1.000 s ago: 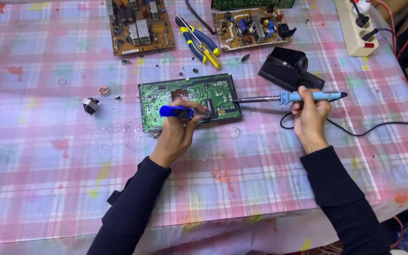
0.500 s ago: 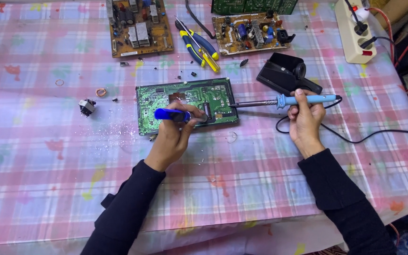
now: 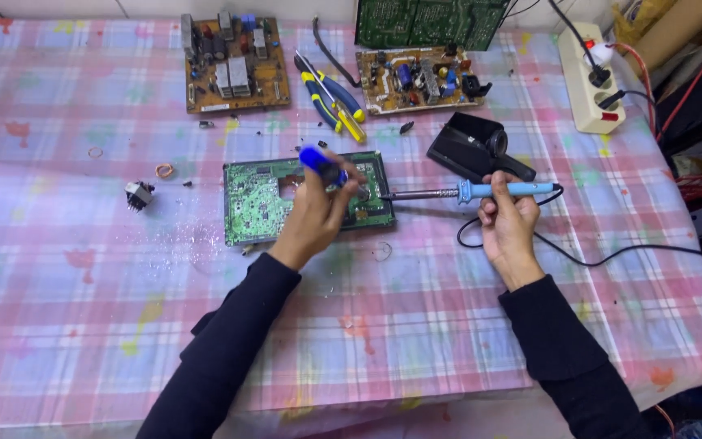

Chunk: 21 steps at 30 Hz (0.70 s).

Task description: Desoldering components from a printed circuit board using a soldering iron and a desoldering pump.

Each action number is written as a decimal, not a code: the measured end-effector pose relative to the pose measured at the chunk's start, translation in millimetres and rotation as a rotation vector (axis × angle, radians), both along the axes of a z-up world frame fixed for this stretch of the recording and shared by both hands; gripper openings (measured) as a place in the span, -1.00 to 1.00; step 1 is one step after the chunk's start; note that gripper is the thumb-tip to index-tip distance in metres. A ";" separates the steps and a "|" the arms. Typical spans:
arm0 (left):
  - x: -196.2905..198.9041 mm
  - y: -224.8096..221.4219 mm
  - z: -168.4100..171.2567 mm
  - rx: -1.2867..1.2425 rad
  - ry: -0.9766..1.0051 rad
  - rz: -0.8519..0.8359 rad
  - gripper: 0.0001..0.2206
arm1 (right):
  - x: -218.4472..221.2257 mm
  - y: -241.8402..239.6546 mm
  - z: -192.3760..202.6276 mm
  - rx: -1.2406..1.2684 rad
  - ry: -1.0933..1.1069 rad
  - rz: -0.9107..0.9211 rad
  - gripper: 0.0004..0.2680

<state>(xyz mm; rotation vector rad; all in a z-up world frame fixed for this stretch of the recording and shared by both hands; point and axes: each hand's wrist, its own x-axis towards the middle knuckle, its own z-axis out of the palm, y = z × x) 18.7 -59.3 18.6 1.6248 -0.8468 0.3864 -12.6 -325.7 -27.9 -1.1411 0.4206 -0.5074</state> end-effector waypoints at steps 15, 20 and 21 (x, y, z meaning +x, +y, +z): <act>-7.2 4.9 -8.1 0.071 -0.025 0.010 -0.78 | 1.8 -12.4 -5.0 0.026 0.022 0.071 -0.91; -9.7 6.5 -9.7 0.063 0.001 -0.004 -0.78 | -3.1 -9.8 1.7 0.009 0.006 0.106 -0.89; -8.6 5.4 -9.3 0.053 0.009 -0.007 -0.79 | -1.5 -12.5 2.9 -0.003 -0.015 0.123 -0.88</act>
